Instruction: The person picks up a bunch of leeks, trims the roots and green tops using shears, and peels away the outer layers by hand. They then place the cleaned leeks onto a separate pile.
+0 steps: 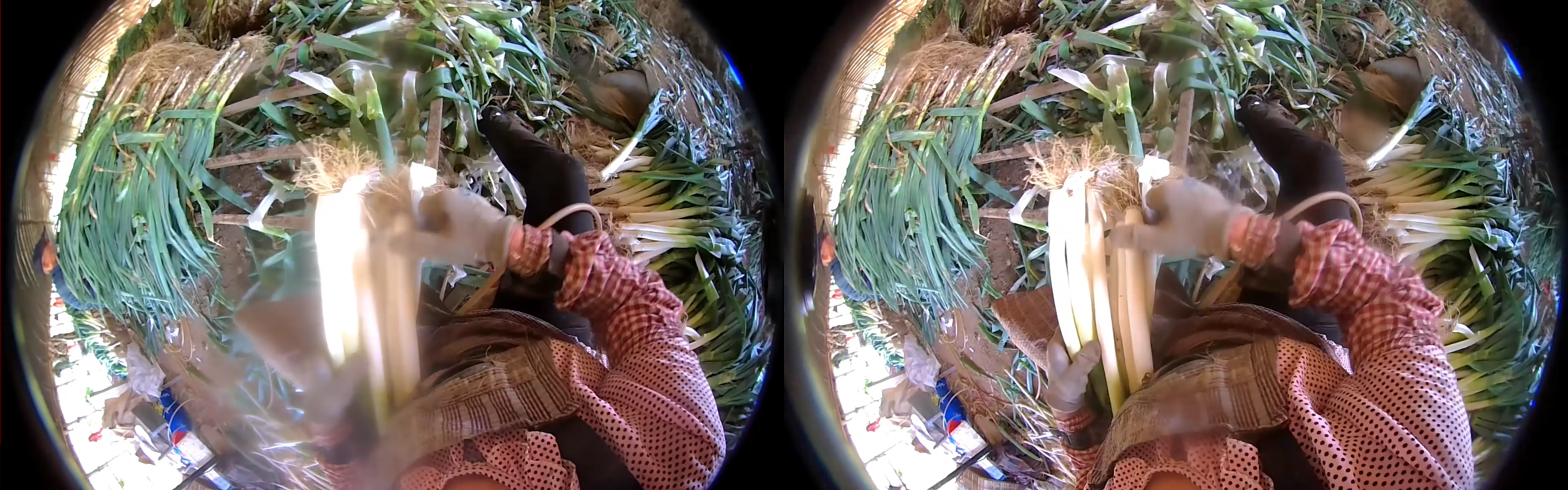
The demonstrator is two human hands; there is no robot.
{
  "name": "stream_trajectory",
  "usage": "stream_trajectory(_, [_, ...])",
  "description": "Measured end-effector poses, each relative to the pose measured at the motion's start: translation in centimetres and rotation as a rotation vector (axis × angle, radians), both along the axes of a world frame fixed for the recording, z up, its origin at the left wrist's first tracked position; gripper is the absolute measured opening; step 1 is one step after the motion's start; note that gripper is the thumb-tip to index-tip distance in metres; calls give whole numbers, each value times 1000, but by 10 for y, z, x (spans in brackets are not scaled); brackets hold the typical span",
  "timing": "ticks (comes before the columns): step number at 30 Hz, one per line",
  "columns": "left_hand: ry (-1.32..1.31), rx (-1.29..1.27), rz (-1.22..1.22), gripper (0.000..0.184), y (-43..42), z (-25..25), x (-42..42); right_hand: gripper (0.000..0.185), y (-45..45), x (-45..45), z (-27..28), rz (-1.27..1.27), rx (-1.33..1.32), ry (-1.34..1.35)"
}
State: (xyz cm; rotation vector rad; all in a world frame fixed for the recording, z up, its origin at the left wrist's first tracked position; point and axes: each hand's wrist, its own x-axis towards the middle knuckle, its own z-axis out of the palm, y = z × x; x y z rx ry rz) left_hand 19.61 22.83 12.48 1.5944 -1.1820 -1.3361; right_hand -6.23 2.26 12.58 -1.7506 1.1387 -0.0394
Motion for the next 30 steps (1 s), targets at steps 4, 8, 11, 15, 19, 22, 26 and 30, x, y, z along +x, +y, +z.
stream_trajectory(4, [-225,14,21,44,12,-13,0,54,0,27,0,80,-109,208])
stream_trajectory(8, [-456,60,-28,44,12,-10,-3,40,-6,33,-24,49,-203,151])
stream_trajectory(11, [-333,165,49,45,12,-6,-3,31,-27,0,-21,-58,-80,-3])
stream_trajectory(15, [-42,63,196,39,11,2,-3,46,-72,-57,-52,-453,-263,38])
stream_trajectory(19, [-84,110,87,47,19,-5,21,90,-30,-58,-67,-148,-132,-233])
stream_trajectory(22, [-129,-11,-26,56,-7,16,-11,78,-10,-24,-125,-22,504,-940])
stream_trajectory(26, [-330,-177,-325,69,-26,15,-28,50,5,-19,-60,-300,778,-1743])
stream_trajectory(30, [-401,-212,-591,73,-45,46,-71,69,-14,-117,-11,-699,269,-1458])
